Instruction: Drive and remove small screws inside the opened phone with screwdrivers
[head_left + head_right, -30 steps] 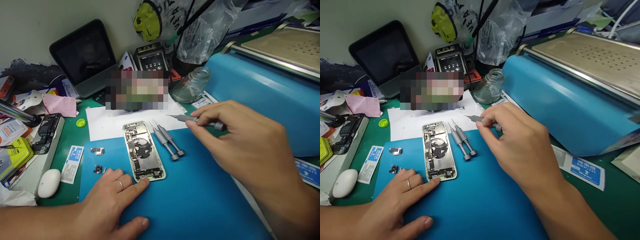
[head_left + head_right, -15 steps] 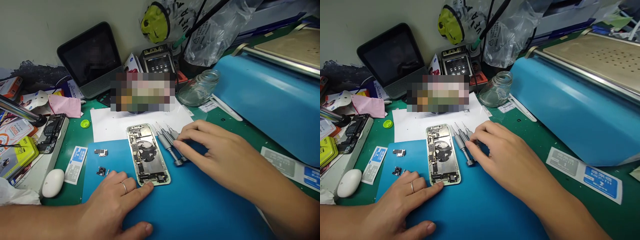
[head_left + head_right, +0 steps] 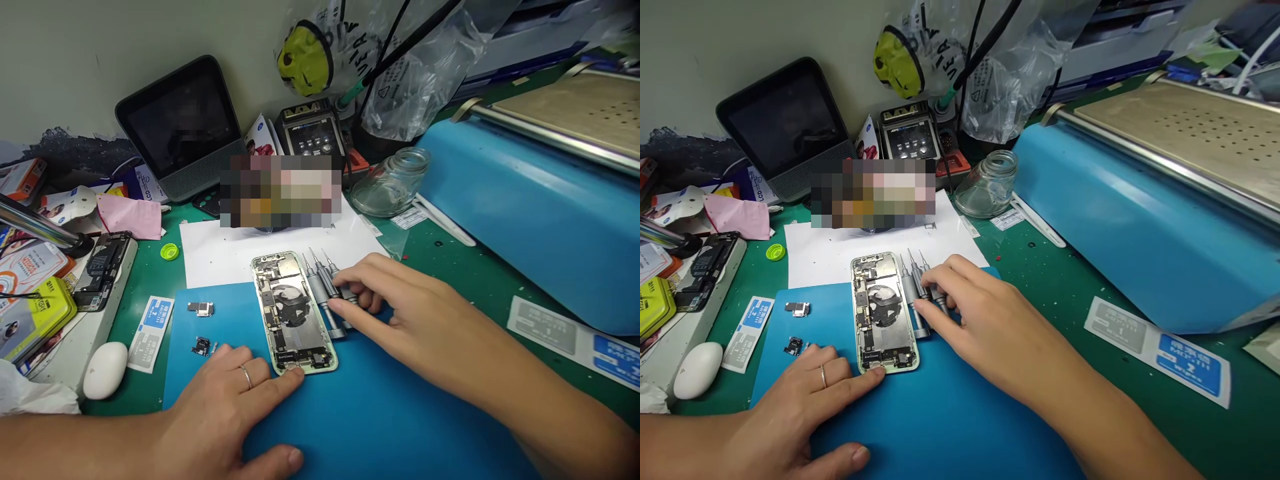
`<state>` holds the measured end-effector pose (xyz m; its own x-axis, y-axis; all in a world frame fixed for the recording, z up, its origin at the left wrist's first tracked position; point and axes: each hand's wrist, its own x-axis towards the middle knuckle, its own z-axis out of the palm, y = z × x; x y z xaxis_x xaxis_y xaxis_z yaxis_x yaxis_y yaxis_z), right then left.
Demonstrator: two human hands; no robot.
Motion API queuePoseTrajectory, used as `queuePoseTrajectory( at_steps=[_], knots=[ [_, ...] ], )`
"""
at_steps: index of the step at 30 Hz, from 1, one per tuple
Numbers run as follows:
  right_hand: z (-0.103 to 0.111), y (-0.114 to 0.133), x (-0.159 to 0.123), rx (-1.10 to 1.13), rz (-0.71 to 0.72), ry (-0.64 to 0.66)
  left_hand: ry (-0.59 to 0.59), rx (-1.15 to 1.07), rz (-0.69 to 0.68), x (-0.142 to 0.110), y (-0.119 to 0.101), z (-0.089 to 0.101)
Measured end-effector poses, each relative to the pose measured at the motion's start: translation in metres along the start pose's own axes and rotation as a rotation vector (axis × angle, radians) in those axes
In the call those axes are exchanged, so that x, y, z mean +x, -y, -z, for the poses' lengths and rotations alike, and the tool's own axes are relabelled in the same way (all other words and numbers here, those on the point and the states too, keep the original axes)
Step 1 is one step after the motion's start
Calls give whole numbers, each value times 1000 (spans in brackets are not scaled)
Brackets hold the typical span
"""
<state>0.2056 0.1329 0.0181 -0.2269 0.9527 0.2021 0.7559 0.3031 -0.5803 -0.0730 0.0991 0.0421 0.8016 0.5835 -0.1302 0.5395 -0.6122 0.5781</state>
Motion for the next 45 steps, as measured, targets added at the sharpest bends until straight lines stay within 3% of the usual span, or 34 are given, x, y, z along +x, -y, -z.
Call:
queuePoseTrajectory(
  at_steps=[9, 15, 31, 45],
  knots=[
    [-4, -1, -1, -95, -62, 24, -6, 21, -6, 0, 1, -2],
    [-6, -3, -3, -182, -26, 3, -5, 26, -8, -1, 1, -2],
    [-13, -6, -2, -205, 29, -15, 42, 46, 31, 0, 4, -4],
    [-6, -2, -1, -154, -66, 38, 9, 21, 20, 0, -1, 1]
  ],
)
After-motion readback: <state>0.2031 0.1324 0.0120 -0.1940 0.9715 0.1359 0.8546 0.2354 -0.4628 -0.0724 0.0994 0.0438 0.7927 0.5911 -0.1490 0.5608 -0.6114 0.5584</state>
